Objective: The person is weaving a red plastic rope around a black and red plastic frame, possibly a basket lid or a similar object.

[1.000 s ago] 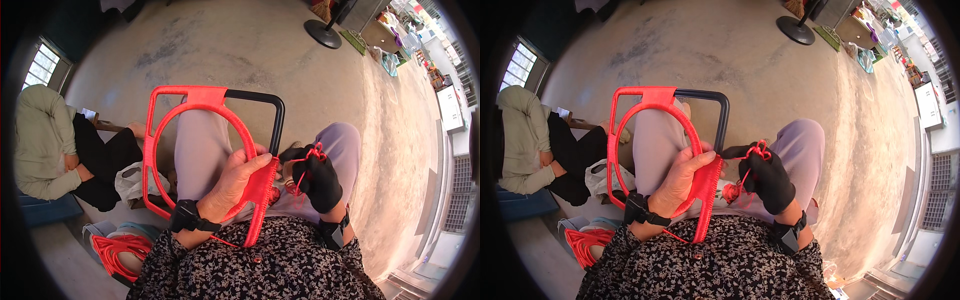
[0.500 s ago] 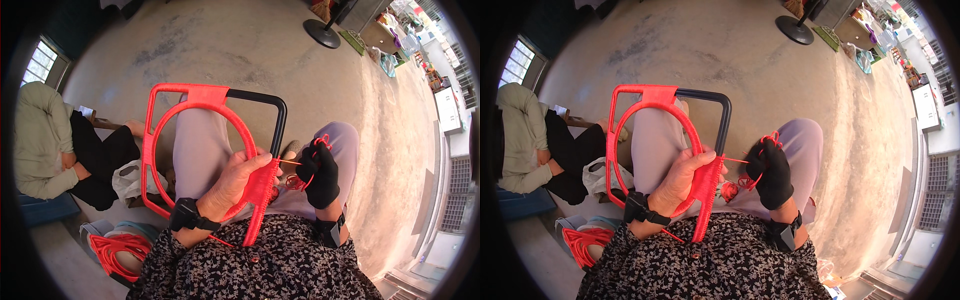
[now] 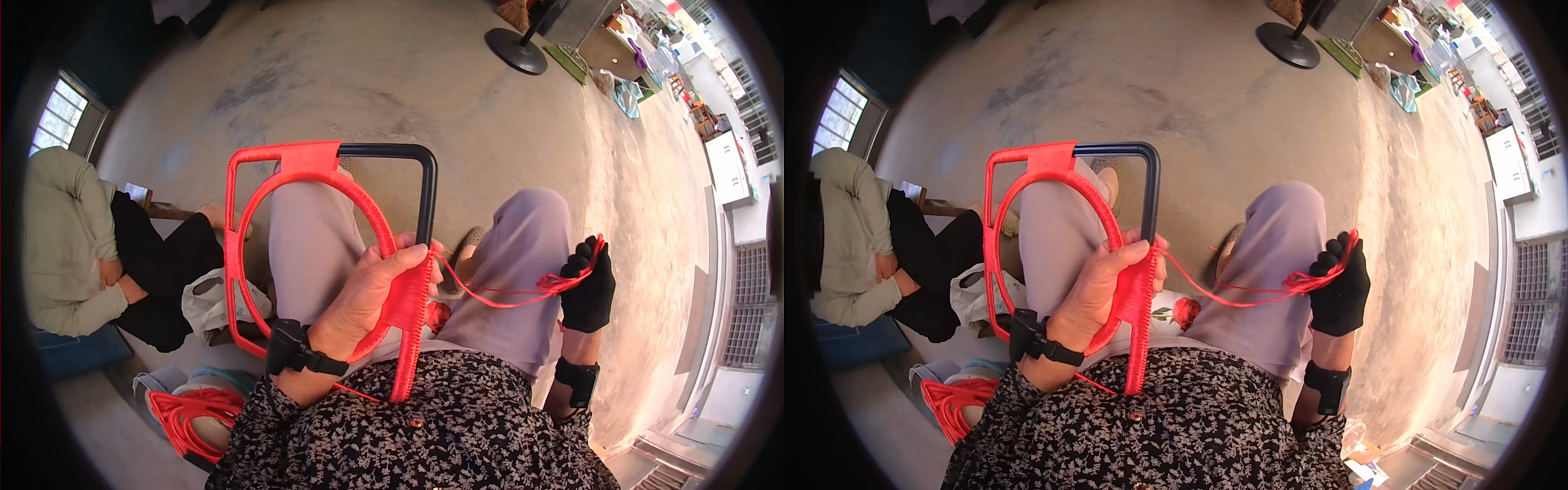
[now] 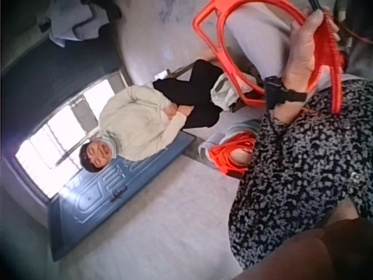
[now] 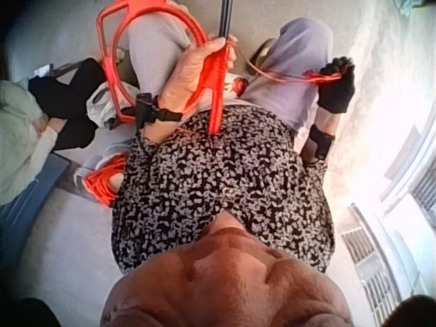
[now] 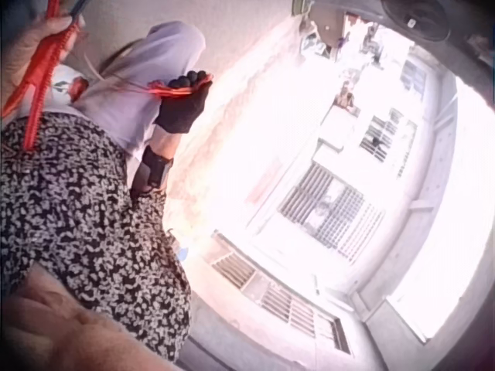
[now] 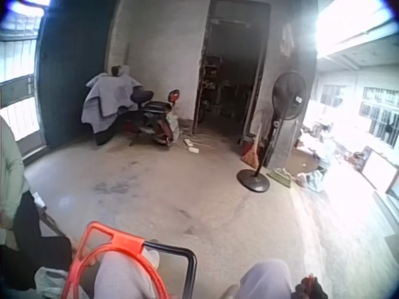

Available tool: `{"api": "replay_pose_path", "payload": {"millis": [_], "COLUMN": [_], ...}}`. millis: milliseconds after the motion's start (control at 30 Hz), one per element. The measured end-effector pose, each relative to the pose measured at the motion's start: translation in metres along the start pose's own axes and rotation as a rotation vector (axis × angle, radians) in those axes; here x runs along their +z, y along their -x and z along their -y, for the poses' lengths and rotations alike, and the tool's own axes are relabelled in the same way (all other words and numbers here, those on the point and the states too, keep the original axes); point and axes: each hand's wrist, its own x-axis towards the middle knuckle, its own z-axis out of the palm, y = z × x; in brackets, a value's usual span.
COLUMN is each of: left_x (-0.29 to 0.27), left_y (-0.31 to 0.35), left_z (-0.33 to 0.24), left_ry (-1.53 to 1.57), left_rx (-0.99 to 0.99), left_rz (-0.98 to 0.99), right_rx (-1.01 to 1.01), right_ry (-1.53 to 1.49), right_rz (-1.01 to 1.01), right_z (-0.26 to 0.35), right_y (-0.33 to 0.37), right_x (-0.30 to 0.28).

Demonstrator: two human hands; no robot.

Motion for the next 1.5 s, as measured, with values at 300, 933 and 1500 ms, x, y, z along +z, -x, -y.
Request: {"api": "replay_pose_path", "payload": {"millis": [300, 933, 1500], "left_x": [-0.002, 0.013, 0.010], "left_y": [0.000, 0.003, -0.011], "left_z": [0.003, 0.002, 0.018], "left_ry": [-0.090, -0.096, -0.082], "left_rx": [0.001, -0.001, 0.377], "left_rz": [-0.071, -0.031, -0.222], "right_rx": [-0.204, -0.258, -1.184], "right_ry": [0.112, 0.525, 1.740], "right_rz": [-0.361, -0.453, 1.157], "right_z": [0.020, 0.096, -0.083], "right_y": [-0.045, -0.086, 0.007], "right_x": [-0.162, -0.155, 0.170]}}
